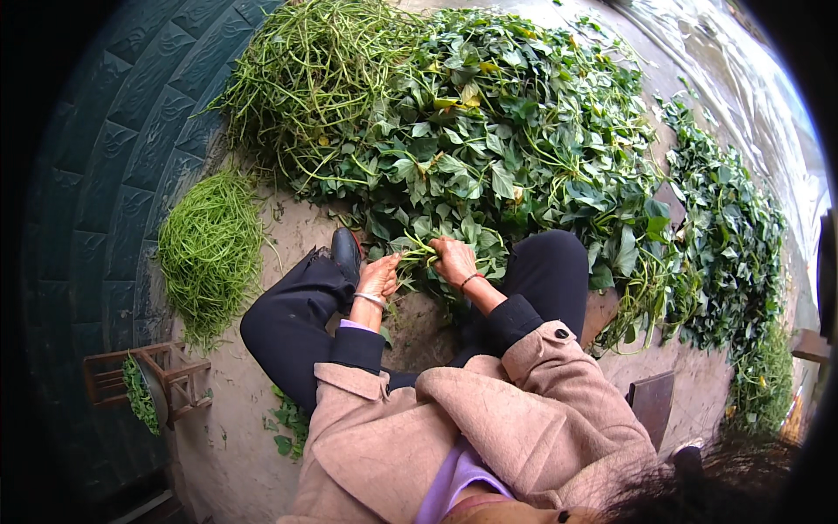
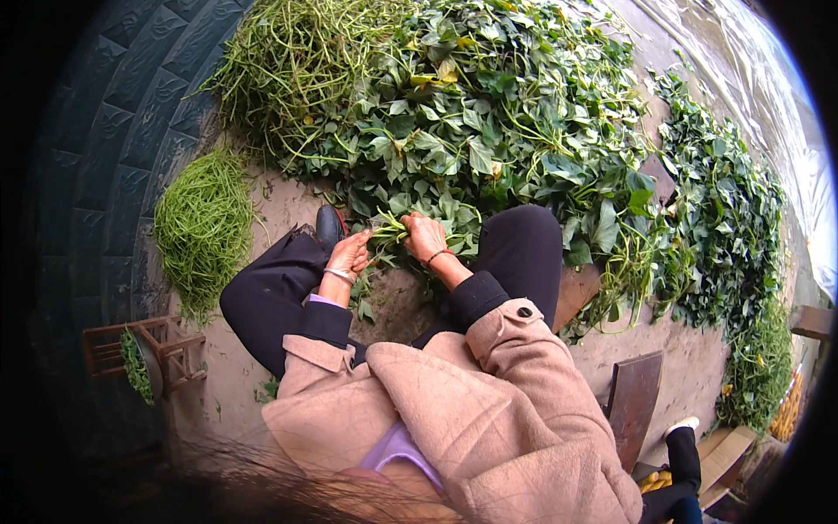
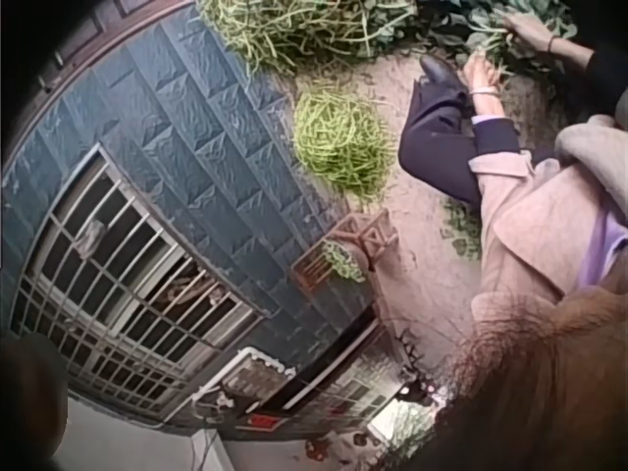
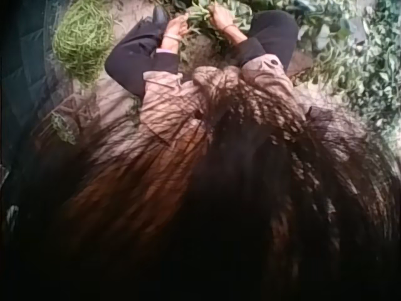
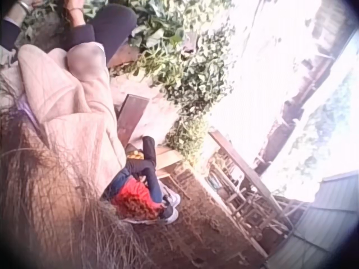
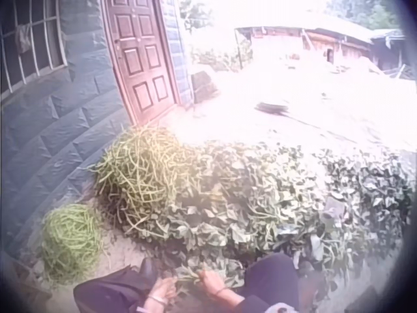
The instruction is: The person sits on the ground and sorts a large pile of leafy green vegetables by hand, separating stems and leaves into smaller piles. The person handles the vegetables one at a time, placing sorted portions to the side.
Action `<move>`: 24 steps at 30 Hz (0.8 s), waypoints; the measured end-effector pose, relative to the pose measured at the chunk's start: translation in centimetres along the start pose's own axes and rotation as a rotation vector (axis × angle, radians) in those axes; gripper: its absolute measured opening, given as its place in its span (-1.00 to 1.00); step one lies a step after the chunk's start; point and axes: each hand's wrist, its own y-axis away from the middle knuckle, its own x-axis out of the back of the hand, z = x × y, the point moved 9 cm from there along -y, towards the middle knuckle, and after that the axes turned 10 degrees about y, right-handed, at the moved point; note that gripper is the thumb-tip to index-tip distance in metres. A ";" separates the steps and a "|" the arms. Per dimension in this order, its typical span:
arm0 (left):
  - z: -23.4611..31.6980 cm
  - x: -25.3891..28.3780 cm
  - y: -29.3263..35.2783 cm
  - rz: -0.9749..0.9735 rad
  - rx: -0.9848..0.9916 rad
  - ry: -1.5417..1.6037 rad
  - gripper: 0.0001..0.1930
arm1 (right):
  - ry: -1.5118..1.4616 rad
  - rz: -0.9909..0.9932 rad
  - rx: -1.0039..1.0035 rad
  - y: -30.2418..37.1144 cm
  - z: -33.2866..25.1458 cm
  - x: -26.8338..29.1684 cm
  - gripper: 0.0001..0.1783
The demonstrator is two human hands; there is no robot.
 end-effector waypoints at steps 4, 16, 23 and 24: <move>-0.1 3.2 -1.0 0.259 -0.102 -0.412 -0.84 | 0.066 -0.034 0.062 0.4 -1.4 0.0 -0.85; -3.6 3.0 -3.4 0.094 -0.009 -0.339 -0.76 | -0.899 -0.395 -0.405 4.6 -2.7 -5.7 -0.89; -6.4 3.8 -5.2 -0.044 0.120 0.100 -0.74 | -0.951 -0.282 -0.294 4.3 -2.5 -8.0 -0.83; -6.6 4.6 -5.4 0.022 0.114 0.137 -0.74 | -0.985 -0.300 -0.303 4.5 -2.9 -7.5 -0.84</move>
